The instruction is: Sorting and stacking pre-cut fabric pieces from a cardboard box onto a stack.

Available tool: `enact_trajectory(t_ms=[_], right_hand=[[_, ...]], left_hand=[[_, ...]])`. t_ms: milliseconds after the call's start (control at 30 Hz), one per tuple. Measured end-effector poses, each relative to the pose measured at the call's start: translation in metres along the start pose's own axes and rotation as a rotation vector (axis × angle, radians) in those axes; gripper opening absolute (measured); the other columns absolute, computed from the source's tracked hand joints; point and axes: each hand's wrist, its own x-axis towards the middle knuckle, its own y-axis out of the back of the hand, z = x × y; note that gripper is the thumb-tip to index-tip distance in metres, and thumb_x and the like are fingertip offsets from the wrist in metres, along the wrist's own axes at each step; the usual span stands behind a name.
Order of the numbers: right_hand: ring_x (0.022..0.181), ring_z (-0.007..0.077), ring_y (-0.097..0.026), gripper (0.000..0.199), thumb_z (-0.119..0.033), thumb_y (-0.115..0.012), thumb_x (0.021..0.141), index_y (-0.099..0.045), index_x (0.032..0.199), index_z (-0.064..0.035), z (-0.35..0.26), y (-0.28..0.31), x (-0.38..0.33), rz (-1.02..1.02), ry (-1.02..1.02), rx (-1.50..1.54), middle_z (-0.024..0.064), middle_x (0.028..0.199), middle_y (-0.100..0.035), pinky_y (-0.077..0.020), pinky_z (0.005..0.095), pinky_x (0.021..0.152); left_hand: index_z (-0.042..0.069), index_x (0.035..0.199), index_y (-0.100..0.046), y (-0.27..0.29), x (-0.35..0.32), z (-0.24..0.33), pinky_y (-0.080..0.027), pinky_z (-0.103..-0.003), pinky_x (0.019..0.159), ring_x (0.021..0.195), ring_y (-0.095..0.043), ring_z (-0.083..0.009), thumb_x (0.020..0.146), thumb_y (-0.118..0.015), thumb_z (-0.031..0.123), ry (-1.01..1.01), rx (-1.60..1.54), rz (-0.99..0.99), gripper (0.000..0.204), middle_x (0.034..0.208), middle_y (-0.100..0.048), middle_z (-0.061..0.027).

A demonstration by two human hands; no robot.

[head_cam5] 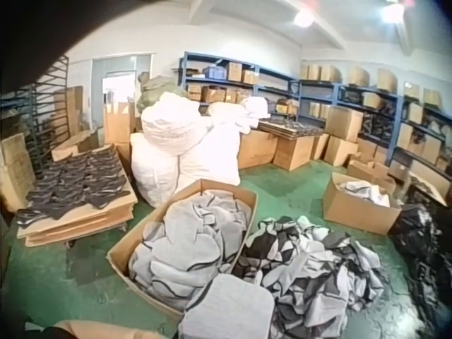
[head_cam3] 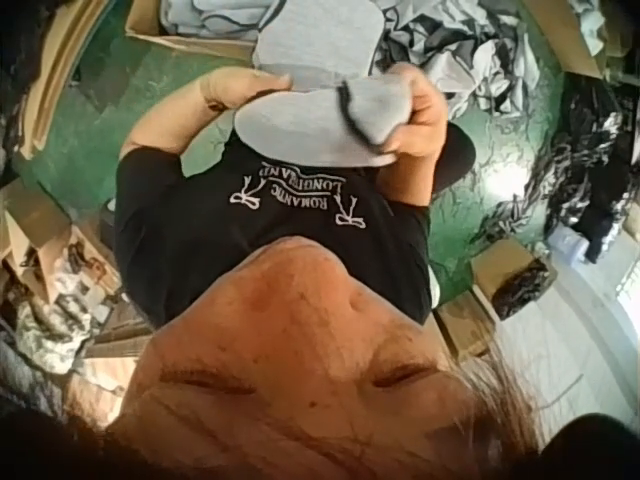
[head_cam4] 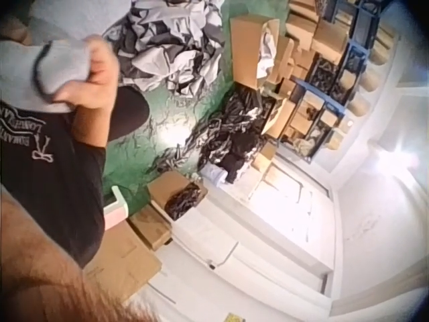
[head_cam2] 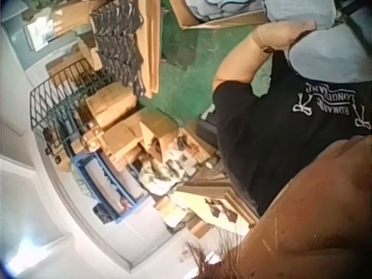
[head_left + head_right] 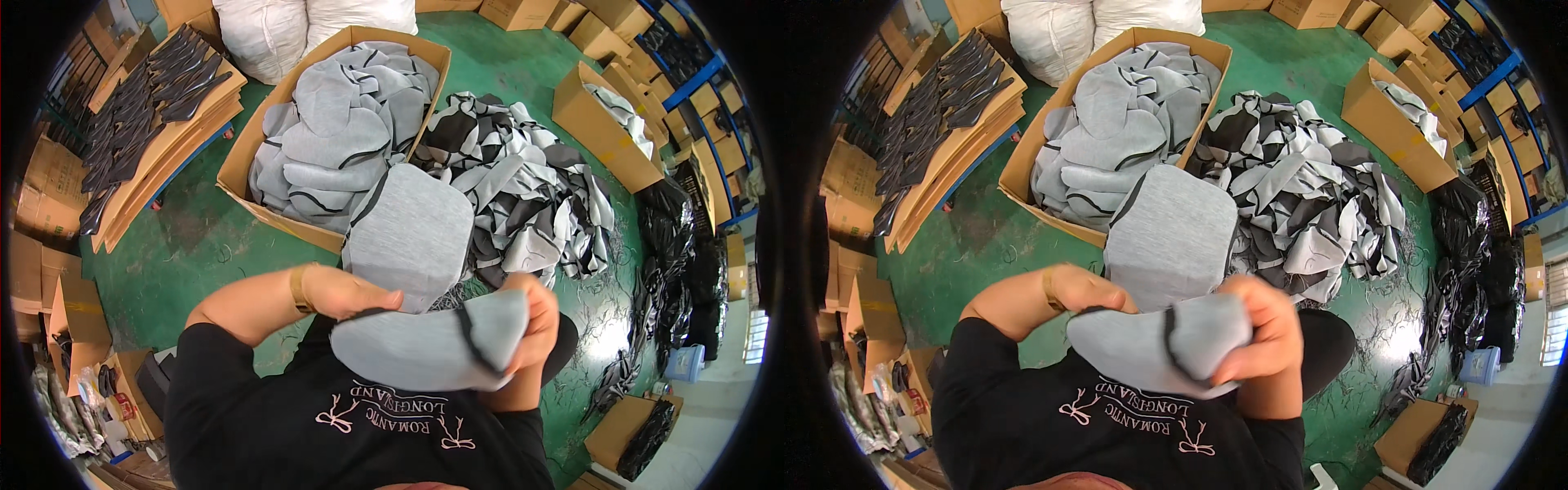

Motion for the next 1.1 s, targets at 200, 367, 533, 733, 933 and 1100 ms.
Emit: enact_trajectory(t_ms=[200, 367, 533, 733, 933, 1100], right_hand=[[0.083, 0.0167, -0.062, 0.038, -0.028, -0.065, 0.085, -0.055, 0.106, 0.0018, 0.016, 0.098, -0.014, 0.479, -0.005, -0.117, 0.0107, 0.1, -0.064, -0.0508, 0.0294, 0.073], [0.088, 0.0177, -0.061, 0.031, -0.023, -0.054, 0.089, -0.06, 0.109, -0.0006, 0.055, 0.167, 0.066, 0.708, -0.2, -0.177, 0.0068, 0.1, -0.064, -0.0485, 0.0306, 0.079], [0.083, 0.0191, -0.062, 0.043, -0.038, -0.056, 0.086, -0.063, 0.107, -0.0007, 0.134, 0.23, 0.066, 0.655, -0.465, -0.433, 0.0072, 0.098, -0.066, -0.0468, 0.0343, 0.071], [0.094, 0.0167, -0.059, 0.036, -0.028, -0.043, 0.097, -0.059, 0.111, 0.0004, 0.162, 0.174, 0.02, 0.852, -0.262, -0.453, 0.007, 0.109, -0.062, -0.0453, 0.0295, 0.082], [0.112, 0.0342, -0.052, 0.03, -0.017, -0.051, 0.091, -0.056, 0.116, -0.003, 0.098, 0.14, 0.053, 0.722, 0.048, -1.413, 0.0167, 0.116, -0.058, -0.0407, 0.0361, 0.094], [0.131, 0.0345, -0.034, 0.06, -0.037, -0.066, 0.075, -0.051, 0.129, -0.0131, 0.125, 0.045, 0.069, -0.018, 0.14, -1.756, 0.0152, 0.138, -0.043, -0.0175, 0.0585, 0.106]], left_hand=[[0.003, 0.106, -0.057, 0.028, 0.008, -0.014, -0.041, -0.019, 0.063, 0.071, -0.046, -0.0015, 0.093, -0.054, 0.015, -0.479, -0.221, 0.407, 0.018, 0.084, -0.054, 0.0056], [0.005, 0.086, -0.062, 0.105, 0.035, 0.053, -0.041, -0.022, 0.059, 0.064, -0.049, -0.0041, 0.092, -0.056, 0.027, -0.276, 0.208, 1.123, 0.024, 0.073, -0.057, 0.0036], [-0.002, 0.091, -0.062, 0.18, 0.06, 0.008, -0.044, -0.029, 0.064, 0.068, -0.055, -0.0148, 0.092, -0.052, 0.027, 0.097, 0.539, 1.204, 0.031, 0.076, -0.061, -0.0056], [-0.004, 0.102, -0.062, 0.117, 0.035, -0.039, -0.044, -0.03, 0.081, 0.087, -0.059, -0.0194, 0.096, -0.046, 0.027, -0.401, 0.447, 1.397, 0.035, 0.092, -0.066, -0.0149], [-0.003, 0.106, -0.062, 0.113, 0.034, -0.054, -0.044, -0.028, 0.084, 0.093, -0.061, -0.0175, 0.095, -0.05, 0.036, -0.393, 0.401, 1.406, 0.042, 0.098, -0.067, -0.0128], [-0.003, 0.102, -0.063, 0.118, 0.034, -0.06, -0.046, -0.029, 0.076, 0.085, -0.062, -0.0156, 0.095, -0.05, 0.038, -0.357, 0.458, 1.42, 0.043, 0.089, -0.067, -0.0136]])
